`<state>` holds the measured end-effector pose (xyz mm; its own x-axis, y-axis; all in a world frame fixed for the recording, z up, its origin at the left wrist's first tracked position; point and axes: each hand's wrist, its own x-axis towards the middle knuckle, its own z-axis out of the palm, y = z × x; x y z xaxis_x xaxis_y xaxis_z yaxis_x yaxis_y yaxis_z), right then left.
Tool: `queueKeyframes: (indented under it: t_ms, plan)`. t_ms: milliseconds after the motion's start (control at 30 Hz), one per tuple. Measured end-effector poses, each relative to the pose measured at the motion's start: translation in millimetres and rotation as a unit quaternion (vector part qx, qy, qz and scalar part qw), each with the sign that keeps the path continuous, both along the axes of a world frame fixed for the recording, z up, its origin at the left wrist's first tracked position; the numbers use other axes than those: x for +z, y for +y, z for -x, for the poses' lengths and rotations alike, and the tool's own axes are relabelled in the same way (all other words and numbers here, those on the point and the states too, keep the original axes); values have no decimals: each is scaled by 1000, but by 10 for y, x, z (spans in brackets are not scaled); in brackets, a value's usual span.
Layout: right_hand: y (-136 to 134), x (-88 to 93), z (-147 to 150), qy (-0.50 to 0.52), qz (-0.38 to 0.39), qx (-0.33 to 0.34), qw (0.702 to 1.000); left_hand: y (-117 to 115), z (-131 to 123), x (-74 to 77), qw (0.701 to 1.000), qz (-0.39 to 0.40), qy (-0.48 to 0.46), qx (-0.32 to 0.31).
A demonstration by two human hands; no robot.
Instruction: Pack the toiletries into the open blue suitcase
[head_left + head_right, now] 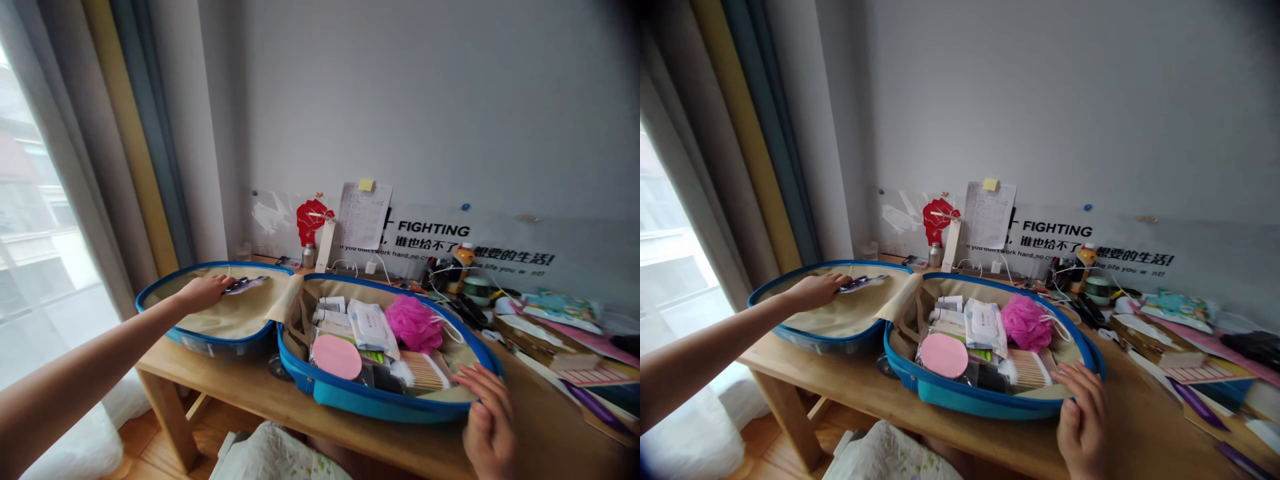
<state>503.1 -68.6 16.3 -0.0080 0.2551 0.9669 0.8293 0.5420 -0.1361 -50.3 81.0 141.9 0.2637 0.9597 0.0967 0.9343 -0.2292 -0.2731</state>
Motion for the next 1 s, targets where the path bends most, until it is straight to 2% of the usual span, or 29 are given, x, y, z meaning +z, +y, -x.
queueKeyframes:
  t_ms: [167, 233, 333, 467, 600, 767, 1000]
  plan:
    - [-5, 15, 25, 3, 1, 1, 1000, -255, -92, 296, 999, -37, -24, -32]
    - [-3, 20, 32, 8, 1, -1, 1000, -362, -243, 396, 995, -47, -40, -84]
    - [-1, 21, 29, 8, 1, -5, 1000, -450, -594, 461, 975, -48, -57, -208]
    - [-10, 16, 7, -8, 5, -3, 1000, -388, -1169, 388, 931, -46, -46, -360]
    - [-26, 21, -2, -17, 5, -9, 1000, -241, -1651, 243, 900, -31, -24, -434]
    - [-24, 26, 2, -21, 5, -8, 1000, -144, -1912, 106, 893, -2, -1, -450]
    - [-13, -11, -6, -7, 10, -5, 1000, -174, -1944, 62, 894, 49, 37, -445]
